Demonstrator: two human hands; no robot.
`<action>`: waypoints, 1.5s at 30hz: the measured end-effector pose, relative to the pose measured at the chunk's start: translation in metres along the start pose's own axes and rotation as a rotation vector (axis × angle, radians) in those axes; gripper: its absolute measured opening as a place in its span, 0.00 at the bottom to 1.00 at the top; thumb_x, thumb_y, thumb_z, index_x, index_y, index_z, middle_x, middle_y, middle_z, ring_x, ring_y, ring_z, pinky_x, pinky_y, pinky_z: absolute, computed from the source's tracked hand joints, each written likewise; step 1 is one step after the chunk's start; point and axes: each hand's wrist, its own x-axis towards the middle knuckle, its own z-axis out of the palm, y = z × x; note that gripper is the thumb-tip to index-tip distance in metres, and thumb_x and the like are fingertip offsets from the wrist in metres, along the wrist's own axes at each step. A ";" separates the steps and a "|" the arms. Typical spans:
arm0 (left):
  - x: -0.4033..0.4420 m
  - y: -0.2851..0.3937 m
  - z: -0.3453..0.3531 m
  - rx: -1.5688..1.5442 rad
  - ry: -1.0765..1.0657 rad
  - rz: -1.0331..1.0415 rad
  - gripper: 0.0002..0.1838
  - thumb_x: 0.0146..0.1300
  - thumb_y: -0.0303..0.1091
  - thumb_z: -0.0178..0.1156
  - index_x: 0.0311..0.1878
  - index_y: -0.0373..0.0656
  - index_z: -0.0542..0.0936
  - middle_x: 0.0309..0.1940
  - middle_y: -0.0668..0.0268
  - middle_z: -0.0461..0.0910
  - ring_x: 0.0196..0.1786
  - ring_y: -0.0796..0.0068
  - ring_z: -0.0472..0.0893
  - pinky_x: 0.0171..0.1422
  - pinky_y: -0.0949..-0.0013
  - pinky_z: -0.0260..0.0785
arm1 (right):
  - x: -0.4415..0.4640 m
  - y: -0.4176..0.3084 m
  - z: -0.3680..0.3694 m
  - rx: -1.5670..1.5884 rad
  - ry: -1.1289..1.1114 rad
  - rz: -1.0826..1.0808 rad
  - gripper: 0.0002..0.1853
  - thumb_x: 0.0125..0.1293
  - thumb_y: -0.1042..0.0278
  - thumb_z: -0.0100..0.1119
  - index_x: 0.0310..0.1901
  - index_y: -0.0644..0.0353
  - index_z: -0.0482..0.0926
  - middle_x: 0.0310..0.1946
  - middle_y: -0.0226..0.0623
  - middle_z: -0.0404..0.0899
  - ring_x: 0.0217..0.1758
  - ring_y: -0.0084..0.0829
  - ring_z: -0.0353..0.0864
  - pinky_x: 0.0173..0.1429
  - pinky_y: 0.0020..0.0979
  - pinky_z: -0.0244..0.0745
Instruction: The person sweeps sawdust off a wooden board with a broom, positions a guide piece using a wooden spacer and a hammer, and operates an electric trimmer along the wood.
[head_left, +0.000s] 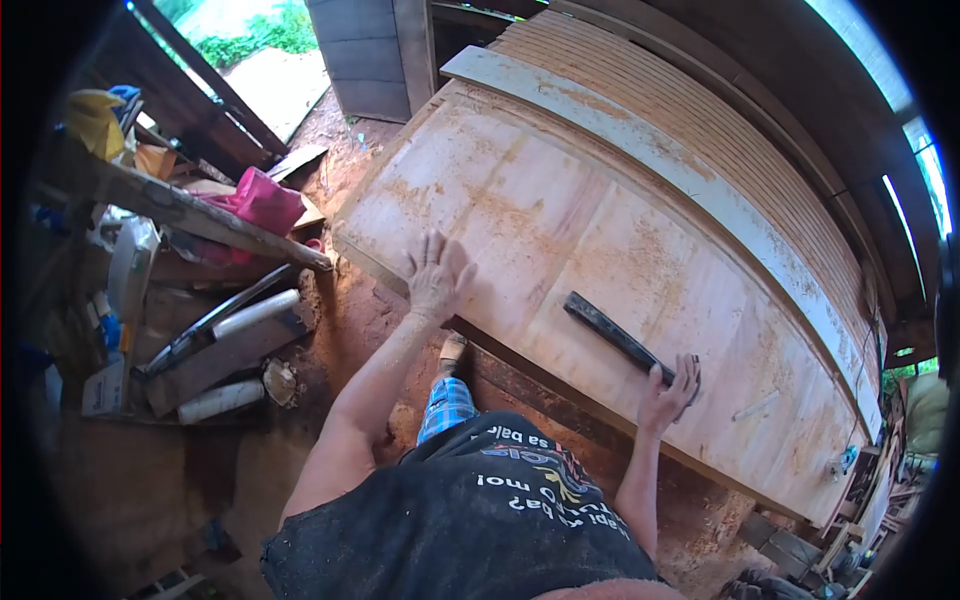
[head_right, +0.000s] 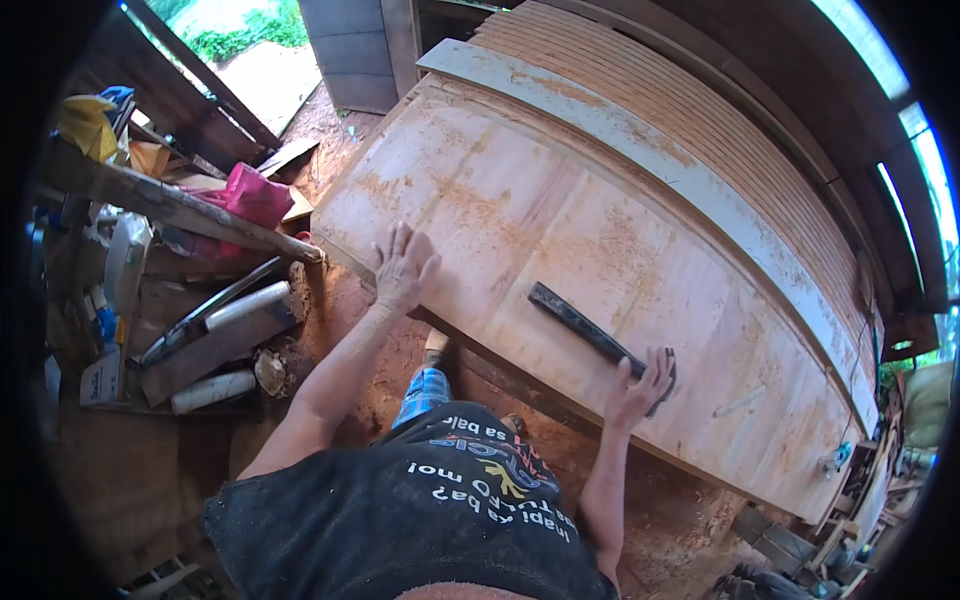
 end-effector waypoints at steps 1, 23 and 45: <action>0.008 0.004 -0.005 -0.012 -0.017 0.051 0.35 0.70 0.58 0.53 0.73 0.46 0.68 0.78 0.54 0.58 0.81 0.53 0.53 0.83 0.39 0.35 | -0.009 -0.017 0.015 -0.050 -0.008 0.025 0.25 0.71 0.55 0.61 0.64 0.59 0.76 0.68 0.43 0.72 0.77 0.48 0.61 0.80 0.56 0.47; 0.328 0.035 0.063 -0.154 -0.261 0.895 0.42 0.70 0.63 0.52 0.75 0.40 0.63 0.78 0.55 0.57 0.82 0.57 0.52 0.85 0.49 0.36 | -0.004 -0.052 0.048 -0.444 0.033 0.252 0.22 0.80 0.59 0.42 0.56 0.66 0.82 0.67 0.45 0.74 0.74 0.47 0.66 0.79 0.48 0.53; 0.220 0.125 0.029 -0.024 -0.468 1.002 0.36 0.75 0.55 0.46 0.80 0.46 0.57 0.82 0.52 0.47 0.84 0.56 0.44 0.81 0.33 0.32 | -0.002 -0.059 0.050 -0.341 0.239 0.442 0.09 0.62 0.61 0.65 0.41 0.53 0.80 0.56 0.38 0.77 0.77 0.44 0.62 0.82 0.57 0.40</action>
